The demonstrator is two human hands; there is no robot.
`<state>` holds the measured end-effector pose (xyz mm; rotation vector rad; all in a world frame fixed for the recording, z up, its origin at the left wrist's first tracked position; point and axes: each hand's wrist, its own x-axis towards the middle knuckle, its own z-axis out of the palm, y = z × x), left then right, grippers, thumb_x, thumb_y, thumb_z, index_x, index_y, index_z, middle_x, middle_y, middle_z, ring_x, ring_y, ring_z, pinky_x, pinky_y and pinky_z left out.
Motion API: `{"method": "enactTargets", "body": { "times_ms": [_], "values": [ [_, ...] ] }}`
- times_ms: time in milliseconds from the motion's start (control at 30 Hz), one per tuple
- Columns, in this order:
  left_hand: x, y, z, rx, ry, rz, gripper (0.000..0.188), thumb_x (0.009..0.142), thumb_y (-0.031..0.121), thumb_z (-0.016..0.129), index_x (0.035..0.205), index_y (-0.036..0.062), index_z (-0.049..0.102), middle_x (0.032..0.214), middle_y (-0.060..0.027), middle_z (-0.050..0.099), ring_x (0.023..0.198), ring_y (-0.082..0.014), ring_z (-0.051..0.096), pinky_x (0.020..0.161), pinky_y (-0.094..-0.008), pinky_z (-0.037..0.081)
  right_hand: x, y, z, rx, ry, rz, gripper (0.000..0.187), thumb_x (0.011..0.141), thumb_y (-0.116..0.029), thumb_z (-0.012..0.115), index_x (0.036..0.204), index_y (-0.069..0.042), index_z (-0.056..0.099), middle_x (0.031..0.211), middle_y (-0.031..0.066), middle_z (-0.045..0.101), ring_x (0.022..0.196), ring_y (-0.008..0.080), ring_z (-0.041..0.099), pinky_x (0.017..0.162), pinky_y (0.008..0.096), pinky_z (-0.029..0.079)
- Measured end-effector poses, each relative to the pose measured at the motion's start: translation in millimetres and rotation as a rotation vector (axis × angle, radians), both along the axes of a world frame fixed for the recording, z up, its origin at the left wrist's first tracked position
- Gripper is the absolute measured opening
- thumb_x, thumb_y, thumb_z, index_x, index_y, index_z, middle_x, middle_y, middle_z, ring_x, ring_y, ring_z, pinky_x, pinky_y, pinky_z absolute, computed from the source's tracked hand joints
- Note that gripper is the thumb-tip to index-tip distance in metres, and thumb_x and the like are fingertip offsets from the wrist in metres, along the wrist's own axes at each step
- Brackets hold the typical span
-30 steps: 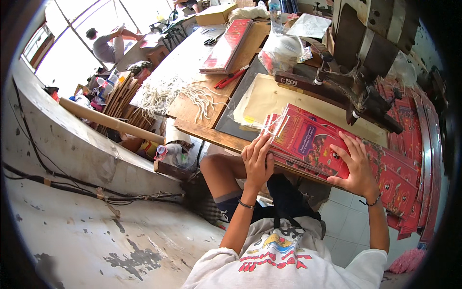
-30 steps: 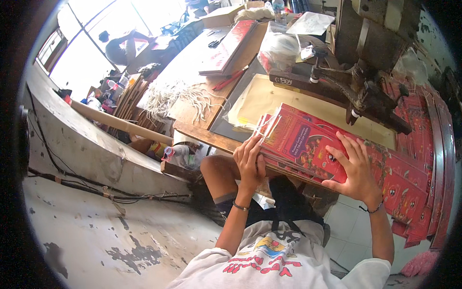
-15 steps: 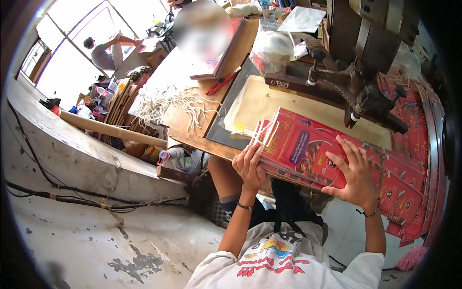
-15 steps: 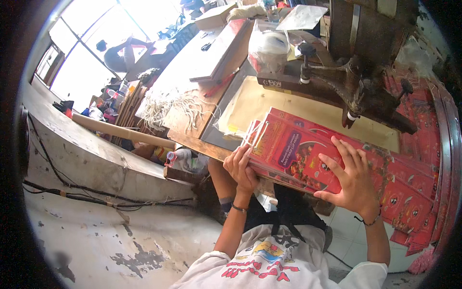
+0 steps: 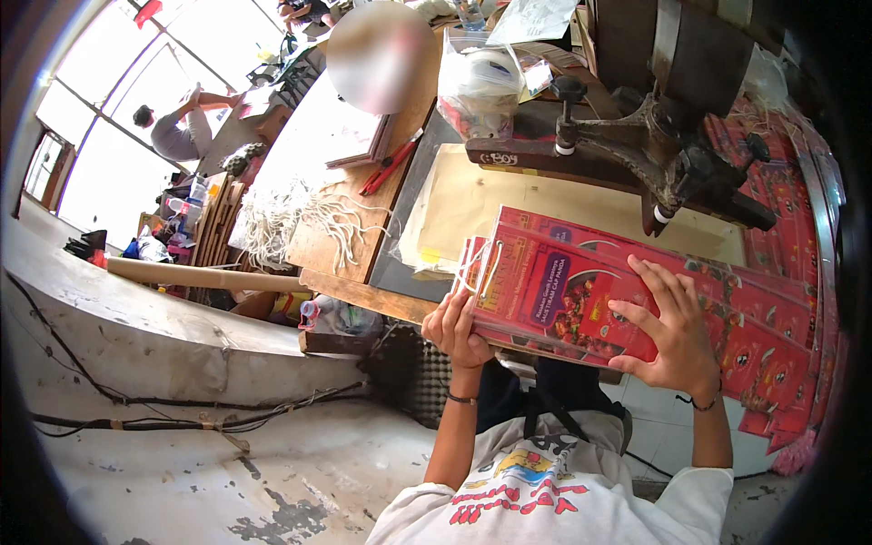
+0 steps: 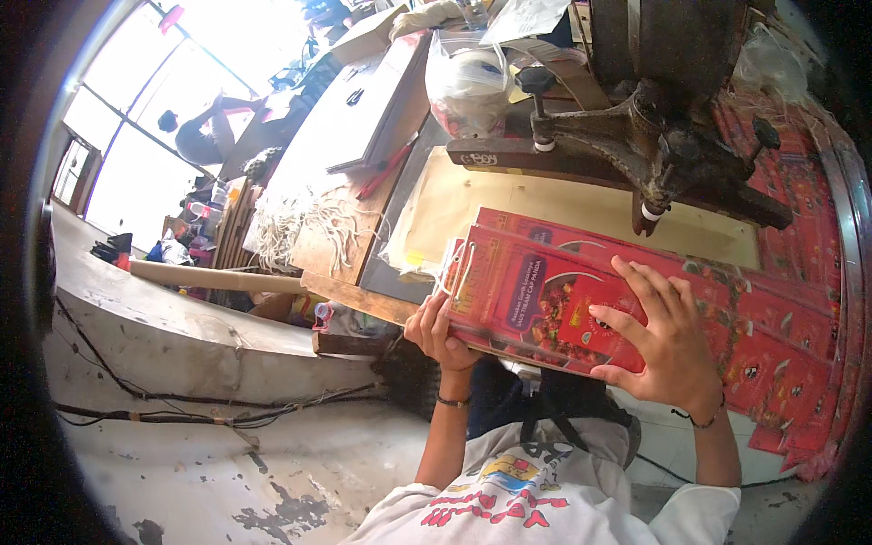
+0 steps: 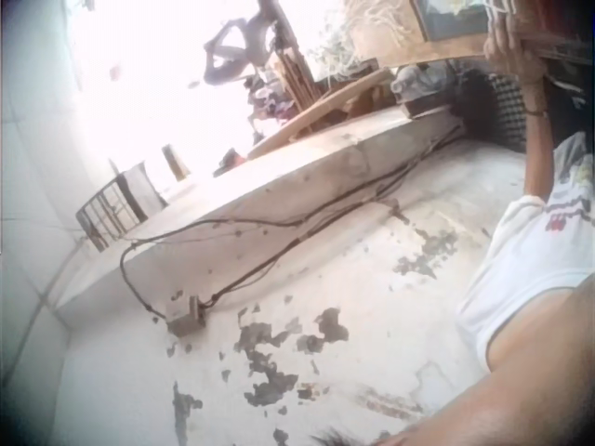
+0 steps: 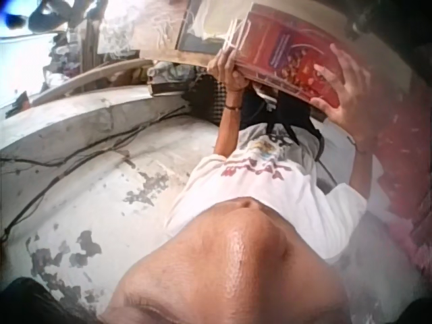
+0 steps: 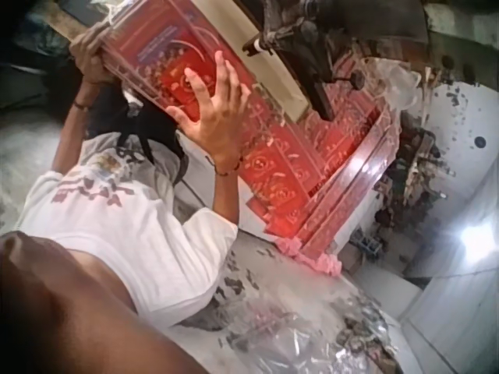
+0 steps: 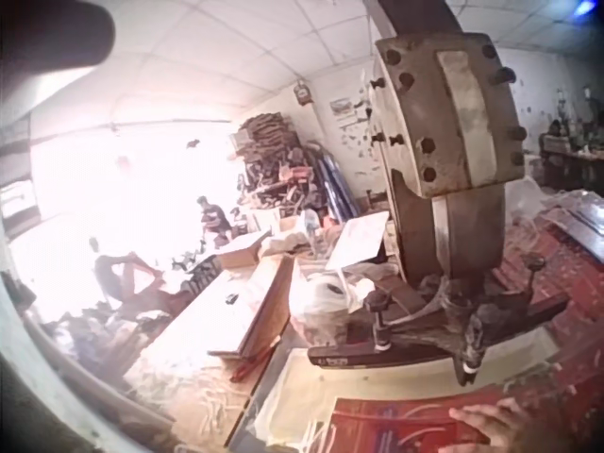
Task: The person threads white cords through holes in red cardboard covers. They use a red utility knife to help guide the cord or clear the hole, then tie a knot in the cord by hand to secure it.
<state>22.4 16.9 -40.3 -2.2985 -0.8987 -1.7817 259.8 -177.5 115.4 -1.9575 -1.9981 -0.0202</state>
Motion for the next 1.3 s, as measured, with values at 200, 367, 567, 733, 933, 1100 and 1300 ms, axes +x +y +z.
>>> {"method": "enactTargets", "body": {
  "times_ms": [200,367,567,733,933,1100,1300],
  "values": [
    [4.7,6.2,0.2,-0.006,0.010,-0.059,0.040,0.100,0.028,0.033,0.115,0.0063,0.063,0.126,-0.0128,0.067,0.115,-0.0325,0.061,0.099,-0.0459,0.037,8.1,17.7,2.5,0.056,0.008,0.031,0.066,0.073,-0.051,0.079,0.126,-0.016,0.063,0.155,0.0166,0.039,0.135,0.0378,0.043,0.107,0.0511,0.034],
    [-7.9,-0.6,16.2,-0.036,-0.010,-0.056,0.032,0.100,0.026,0.043,0.114,0.0096,0.066,0.125,-0.0091,0.068,0.117,-0.0274,0.061,0.098,-0.0412,0.040,-0.2,20.3,-4.3,0.062,0.006,-0.023,0.067,0.076,-0.054,0.076,0.128,-0.014,0.060,0.154,0.0163,0.040,0.134,0.0384,0.044,0.108,0.0496,0.035],
    [-54.6,18.9,73.7,-0.240,0.083,-0.028,0.033,0.085,0.007,0.067,0.119,0.0079,0.066,0.119,-0.0080,0.069,0.118,-0.0277,0.059,0.103,-0.0413,0.036,-5.2,15.4,0.0,0.052,-0.044,-0.033,0.069,0.080,-0.058,0.072,0.129,-0.012,0.060,0.152,0.0155,0.041,0.134,0.0394,0.043,0.112,0.0505,0.033],
    [-77.6,80.6,94.4,-0.433,0.269,-0.216,0.040,0.085,0.019,0.073,0.123,0.0078,0.066,0.120,-0.0075,0.066,0.119,-0.0266,0.056,0.106,-0.0407,0.033,-21.1,18.4,23.7,0.083,-0.133,-0.061,0.056,0.083,-0.042,0.075,0.127,-0.010,0.061,0.146,0.0142,0.048,0.133,0.0360,0.045,0.115,0.0519,0.029],
    [-78.4,112.3,94.5,-0.462,0.413,-0.355,0.013,0.087,0.024,0.073,0.094,0.0130,0.075,0.107,-0.0017,0.066,0.108,-0.0236,0.056,0.097,-0.0404,0.035,-83.5,90.7,59.0,0.123,0.012,0.223,0.036,0.087,-0.029,0.071,0.115,-0.008,0.066,0.121,0.0128,0.064,0.120,0.0304,0.055,0.109,0.0487,0.036],
    [-78.6,112.9,89.7,-0.415,0.403,-0.335,0.014,0.088,0.023,0.071,0.095,0.0113,0.074,0.105,-0.0030,0.067,0.107,-0.0242,0.057,0.096,-0.0390,0.036,-100.5,192.4,17.8,0.050,0.071,0.357,0.037,0.092,-0.036,0.066,0.113,-0.006,0.069,0.110,0.0149,0.070,0.104,0.0331,0.065,0.096,0.0458,0.045],
    [-79.4,113.2,87.4,-0.427,0.326,-0.339,0.014,0.090,0.020,0.068,0.096,0.0089,0.071,0.097,-0.0044,0.070,0.102,-0.0244,0.061,0.092,-0.0377,0.039,-108.3,247.5,-15.0,-0.130,0.379,0.416,0.031,0.092,-0.031,0.069,0.097,0.000,0.072,0.087,0.0170,0.072,0.080,0.0321,0.069,0.074,0.0387,0.053]
  ]
}}
